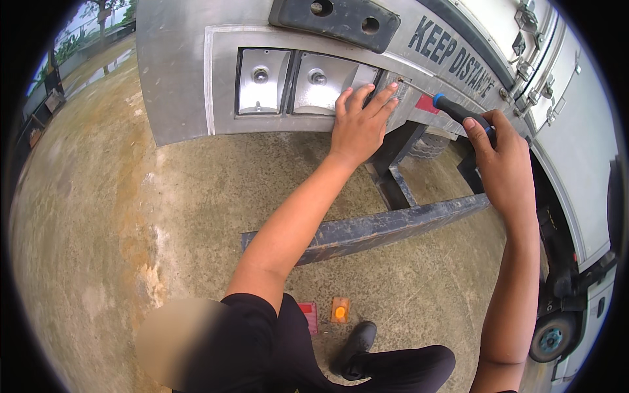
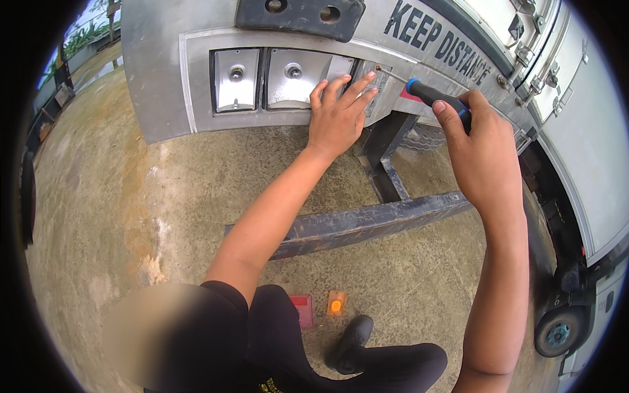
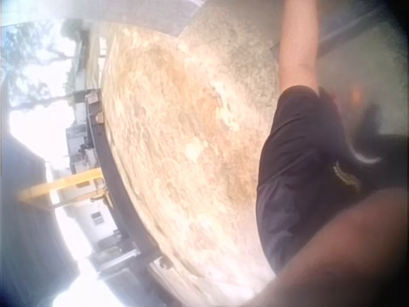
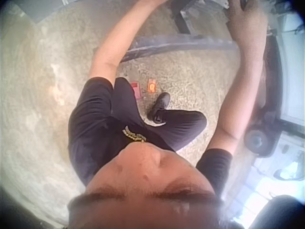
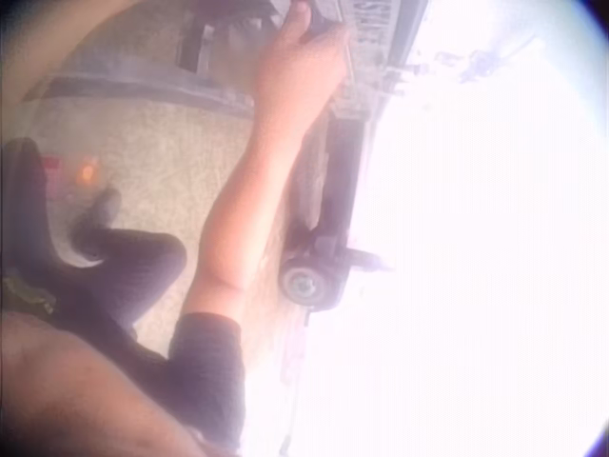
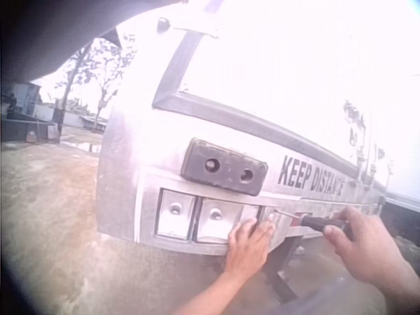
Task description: The person removes a clear lens from the rear light cluster of a truck using a screwdriver, then installs an amber lens in its place and secures it with screws. The person handles the lens and screwdriver throughout the task.
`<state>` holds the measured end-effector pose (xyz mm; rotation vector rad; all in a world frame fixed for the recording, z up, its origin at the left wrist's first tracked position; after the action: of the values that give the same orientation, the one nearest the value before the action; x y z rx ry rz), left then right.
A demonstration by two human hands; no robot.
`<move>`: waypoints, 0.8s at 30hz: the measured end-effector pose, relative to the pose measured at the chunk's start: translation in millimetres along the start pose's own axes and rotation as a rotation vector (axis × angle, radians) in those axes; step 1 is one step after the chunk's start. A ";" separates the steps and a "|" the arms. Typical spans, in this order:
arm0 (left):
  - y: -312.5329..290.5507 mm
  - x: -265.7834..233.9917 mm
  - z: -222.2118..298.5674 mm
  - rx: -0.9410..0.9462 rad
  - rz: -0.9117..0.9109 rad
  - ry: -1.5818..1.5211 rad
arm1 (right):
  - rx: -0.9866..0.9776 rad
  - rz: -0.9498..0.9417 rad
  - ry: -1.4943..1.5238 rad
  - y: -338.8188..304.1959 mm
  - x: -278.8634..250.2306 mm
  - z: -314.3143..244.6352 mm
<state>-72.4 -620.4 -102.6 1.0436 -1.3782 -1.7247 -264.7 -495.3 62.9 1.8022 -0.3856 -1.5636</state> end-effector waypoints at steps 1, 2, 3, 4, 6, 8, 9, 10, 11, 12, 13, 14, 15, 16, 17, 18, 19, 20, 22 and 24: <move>0.0 -0.2 0.4 0.002 0.003 0.003 | 0.032 -0.026 -0.015 3.9 0.6 2.8; 0.0 -0.2 0.6 0.002 0.005 0.009 | 0.111 -0.104 -0.001 7.9 2.7 7.6; 0.1 -0.1 0.6 0.002 0.005 0.012 | 0.158 -0.151 0.022 11.9 3.6 11.1; 0.2 -0.1 0.4 0.003 0.004 0.014 | 0.206 -0.198 0.045 14.0 4.7 13.9; 0.2 -0.3 -0.1 -0.003 0.003 0.008 | 0.188 -0.192 0.069 14.6 4.2 13.5; 0.8 0.4 -0.3 -0.004 0.006 0.006 | 0.122 -0.135 0.073 9.5 2.1 9.5; 0.6 0.7 -0.6 -0.004 0.008 0.007 | 0.064 -0.083 0.063 3.6 1.2 5.8; 0.6 1.6 -0.4 -0.003 0.010 0.004 | 0.002 -0.029 0.044 -1.4 -0.2 1.8; 0.3 2.5 -0.8 -0.008 0.002 0.028 | -0.027 -0.012 0.002 -4.1 -0.9 -0.6; 0.2 3.0 -0.9 -0.011 0.001 0.018 | -0.006 -0.026 -0.017 -4.9 -0.6 -1.2; 0.1 3.1 -1.2 -0.012 0.002 0.012 | 0.013 -0.042 -0.033 -3.9 -0.9 -1.5; 0.0 2.9 -1.6 -0.014 0.004 0.010 | -0.030 -0.029 -0.026 -1.3 -2.7 -4.3; 0.1 3.0 -1.5 -0.014 0.003 0.021 | 0.005 -0.051 -0.047 1.7 -3.2 -3.7; -0.1 3.0 -1.6 -0.015 -0.002 0.022 | 0.116 -0.133 -0.050 6.4 -1.7 0.4; 0.2 2.9 -1.6 -0.016 -0.003 0.023 | 0.184 -0.201 -0.035 12.0 -1.1 3.1; 0.4 2.9 -1.4 -0.016 -0.004 0.024 | 0.253 -0.269 -0.020 15.2 -0.4 6.1; 0.5 2.6 -1.1 -0.022 -0.002 0.023 | 0.253 -0.297 -0.013 16.8 -0.5 6.8; 0.9 2.5 -0.8 -0.021 0.000 0.025 | 0.253 -0.324 -0.004 16.6 0.3 7.8; 1.5 2.2 -0.5 -0.019 0.003 0.029 | 0.156 -0.259 -0.023 11.7 0.9 6.5; 1.8 2.1 -0.4 -0.012 0.011 0.040 | -0.011 -0.107 -0.078 -3.1 4.6 0.6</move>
<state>-72.9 -622.8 -101.2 1.0564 -1.3444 -1.6930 -265.0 -496.2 57.4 1.7827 -0.3208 -1.7108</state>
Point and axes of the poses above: each hand's wrist, its own y-axis towards the middle knuckle, its own x-axis out of the palm, z = x × y, the point moved 4 cm from there along y, towards the middle knuckle, and after that the axes turned 8 degrees about -y, right-handed, at the moved point
